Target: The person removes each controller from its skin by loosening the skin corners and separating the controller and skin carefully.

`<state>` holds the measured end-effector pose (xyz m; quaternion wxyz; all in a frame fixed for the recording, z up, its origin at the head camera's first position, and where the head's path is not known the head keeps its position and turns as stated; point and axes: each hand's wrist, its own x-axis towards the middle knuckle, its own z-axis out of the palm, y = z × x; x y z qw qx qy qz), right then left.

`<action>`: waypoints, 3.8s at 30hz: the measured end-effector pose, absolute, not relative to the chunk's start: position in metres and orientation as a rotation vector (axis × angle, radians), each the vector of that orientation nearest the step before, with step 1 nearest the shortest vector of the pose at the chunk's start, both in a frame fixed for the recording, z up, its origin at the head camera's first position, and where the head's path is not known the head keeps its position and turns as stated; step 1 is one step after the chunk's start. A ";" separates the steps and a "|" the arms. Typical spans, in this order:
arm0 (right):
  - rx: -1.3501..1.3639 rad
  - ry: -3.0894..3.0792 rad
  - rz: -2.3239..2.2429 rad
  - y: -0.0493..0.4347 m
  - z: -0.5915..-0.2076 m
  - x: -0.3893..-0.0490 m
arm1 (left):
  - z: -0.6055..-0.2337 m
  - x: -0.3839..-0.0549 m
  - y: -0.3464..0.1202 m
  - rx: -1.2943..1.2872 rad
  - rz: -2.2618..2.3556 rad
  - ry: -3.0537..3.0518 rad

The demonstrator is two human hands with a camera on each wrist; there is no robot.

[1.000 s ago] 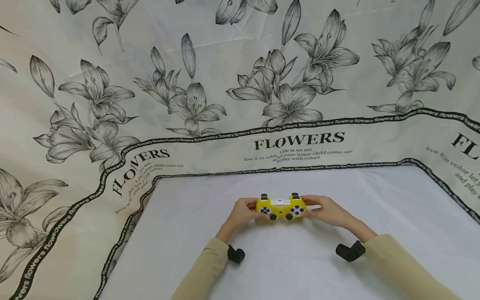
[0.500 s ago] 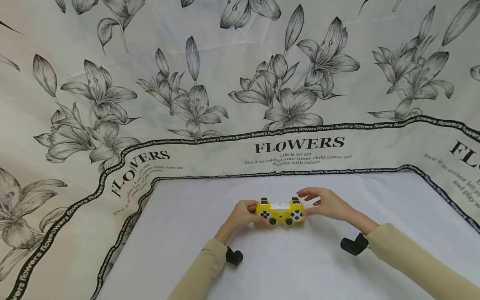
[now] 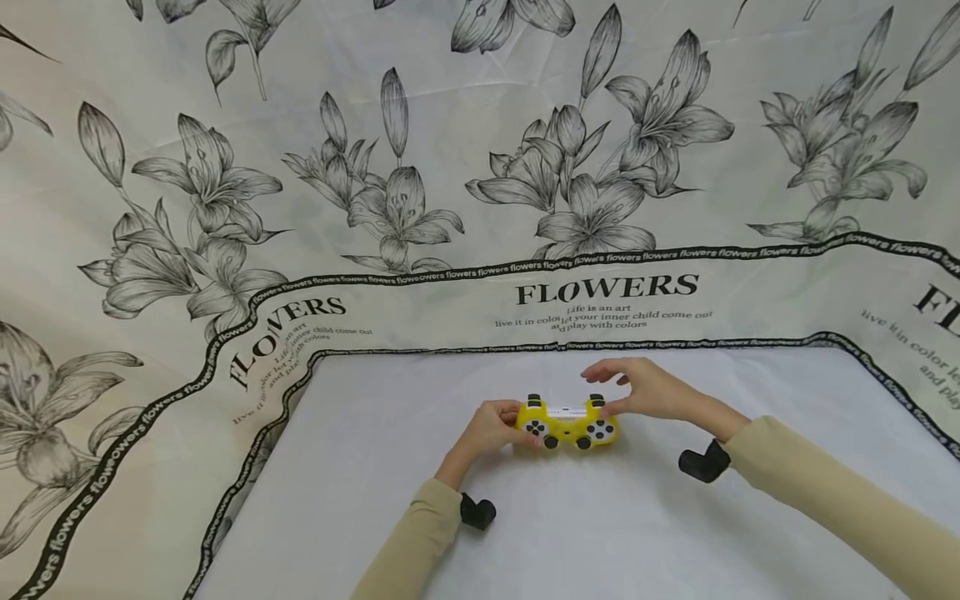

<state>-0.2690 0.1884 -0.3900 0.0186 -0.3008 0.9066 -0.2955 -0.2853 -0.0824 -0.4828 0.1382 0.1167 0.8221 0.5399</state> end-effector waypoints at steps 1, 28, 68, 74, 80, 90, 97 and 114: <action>-0.954 2.816 -0.897 0.187 -0.388 -0.270 | -0.483 -0.286 -0.082 0.332 1.564 2.377; -1.211 2.764 -0.356 0.169 -0.372 -0.278 | -0.487 -0.284 -0.082 0.439 1.649 2.313; -1.675 2.845 -0.041 0.166 -0.385 -0.283 | -0.481 -0.282 -0.076 0.486 1.642 2.416; -1.797 2.738 0.063 0.165 -0.383 -0.289 | -0.482 -0.287 -0.074 0.492 1.621 2.424; -1.565 2.603 -0.135 0.162 -0.380 -0.290 | -0.481 -0.285 -0.074 0.499 1.599 2.432; -1.440 2.575 -0.288 0.162 -0.381 -0.284 | -0.477 -0.283 -0.076 0.511 1.544 2.451; -1.730 2.673 0.115 0.157 -0.375 -0.291 | -0.474 -0.289 -0.076 0.531 1.485 2.456; -1.742 2.548 0.279 0.143 -0.368 -0.288 | -0.481 -0.294 -0.081 0.584 1.486 2.446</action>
